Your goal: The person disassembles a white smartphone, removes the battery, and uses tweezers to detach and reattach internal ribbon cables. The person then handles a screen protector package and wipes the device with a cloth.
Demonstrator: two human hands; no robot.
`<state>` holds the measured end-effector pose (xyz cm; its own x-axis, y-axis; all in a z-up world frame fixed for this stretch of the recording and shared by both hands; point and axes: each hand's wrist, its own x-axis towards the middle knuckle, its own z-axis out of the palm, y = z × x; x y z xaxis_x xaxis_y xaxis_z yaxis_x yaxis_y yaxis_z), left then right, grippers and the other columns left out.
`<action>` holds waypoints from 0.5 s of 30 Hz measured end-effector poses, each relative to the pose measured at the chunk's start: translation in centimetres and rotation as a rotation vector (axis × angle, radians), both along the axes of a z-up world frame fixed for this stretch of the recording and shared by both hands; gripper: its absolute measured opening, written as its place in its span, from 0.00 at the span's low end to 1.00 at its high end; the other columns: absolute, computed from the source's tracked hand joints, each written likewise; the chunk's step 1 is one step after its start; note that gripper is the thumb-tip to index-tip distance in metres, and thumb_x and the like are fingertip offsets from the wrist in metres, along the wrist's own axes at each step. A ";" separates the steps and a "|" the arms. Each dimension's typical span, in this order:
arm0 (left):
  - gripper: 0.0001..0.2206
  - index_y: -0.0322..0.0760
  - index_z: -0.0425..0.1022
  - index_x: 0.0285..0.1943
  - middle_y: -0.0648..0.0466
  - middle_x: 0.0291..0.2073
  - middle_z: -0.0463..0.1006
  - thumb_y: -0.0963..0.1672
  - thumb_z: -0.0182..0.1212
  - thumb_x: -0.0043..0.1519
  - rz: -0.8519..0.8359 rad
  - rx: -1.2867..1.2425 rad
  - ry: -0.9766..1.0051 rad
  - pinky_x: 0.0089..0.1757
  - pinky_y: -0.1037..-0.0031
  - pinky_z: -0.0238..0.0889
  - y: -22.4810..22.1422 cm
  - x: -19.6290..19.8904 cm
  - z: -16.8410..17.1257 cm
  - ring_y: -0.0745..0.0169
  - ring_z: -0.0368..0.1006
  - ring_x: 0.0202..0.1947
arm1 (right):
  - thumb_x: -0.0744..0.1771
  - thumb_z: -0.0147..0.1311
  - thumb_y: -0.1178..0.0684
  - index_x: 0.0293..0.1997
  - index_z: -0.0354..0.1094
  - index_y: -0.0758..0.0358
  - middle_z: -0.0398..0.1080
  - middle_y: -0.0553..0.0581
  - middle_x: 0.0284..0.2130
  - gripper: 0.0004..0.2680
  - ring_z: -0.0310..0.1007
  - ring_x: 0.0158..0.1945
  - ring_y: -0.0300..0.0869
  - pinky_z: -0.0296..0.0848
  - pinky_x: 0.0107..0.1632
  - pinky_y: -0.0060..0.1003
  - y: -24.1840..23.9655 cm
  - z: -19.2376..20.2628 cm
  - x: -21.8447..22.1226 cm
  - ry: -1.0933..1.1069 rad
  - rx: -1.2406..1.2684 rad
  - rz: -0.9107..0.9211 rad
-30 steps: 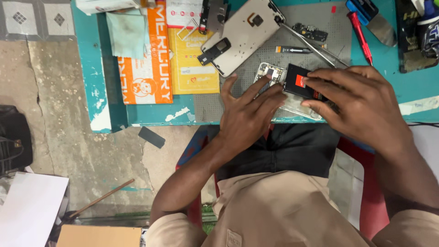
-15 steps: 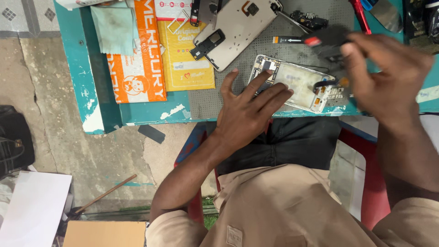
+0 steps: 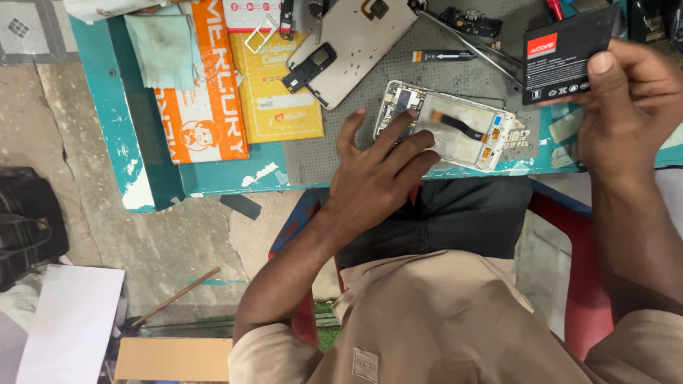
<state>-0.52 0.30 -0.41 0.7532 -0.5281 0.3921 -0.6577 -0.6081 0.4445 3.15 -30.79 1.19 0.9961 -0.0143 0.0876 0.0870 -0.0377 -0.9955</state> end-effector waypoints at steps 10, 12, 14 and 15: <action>0.06 0.48 0.79 0.51 0.59 0.67 0.71 0.43 0.65 0.67 0.006 0.111 -0.029 0.67 0.42 0.38 -0.6 0.0 0.0 0.58 0.62 0.72 | 0.79 0.51 0.59 0.52 0.65 0.81 0.75 0.72 0.41 0.08 0.77 0.35 0.46 0.80 0.41 0.37 -1.8 -1.2 -0.2 0.040 0.200 -0.083; 0.05 0.47 0.79 0.51 0.58 0.68 0.71 0.44 0.65 0.69 0.003 0.132 -0.024 0.68 0.42 0.37 -0.7 0.0 0.0 0.58 0.61 0.73 | 0.78 0.50 0.59 0.53 0.65 0.80 0.76 0.72 0.42 0.08 0.79 0.37 0.47 0.82 0.43 0.38 -2.0 -1.5 -0.4 0.049 0.212 -0.074; 0.03 0.47 0.78 0.51 0.57 0.69 0.70 0.45 0.63 0.72 -0.002 0.159 -0.008 0.69 0.42 0.37 -0.8 0.0 0.0 0.59 0.60 0.75 | 0.78 0.50 0.59 0.54 0.64 0.80 0.75 0.72 0.43 0.08 0.79 0.38 0.47 0.83 0.45 0.38 -2.1 -1.6 -0.6 0.060 0.202 -0.084; 0.05 0.46 0.78 0.52 0.56 0.70 0.69 0.47 0.63 0.73 0.006 0.167 -0.002 0.69 0.42 0.36 -0.9 0.0 0.0 0.58 0.59 0.75 | 0.78 0.49 0.60 0.54 0.64 0.80 0.74 0.72 0.43 0.08 0.78 0.39 0.48 0.83 0.46 0.39 -2.2 -1.6 -0.6 0.068 0.202 -0.087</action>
<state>-0.54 -0.56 -0.43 0.7558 -0.5820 0.3002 -0.6548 -0.6772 0.3357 2.57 -33.00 -0.45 0.9938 -0.1109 0.0072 0.0249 0.1584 -0.9871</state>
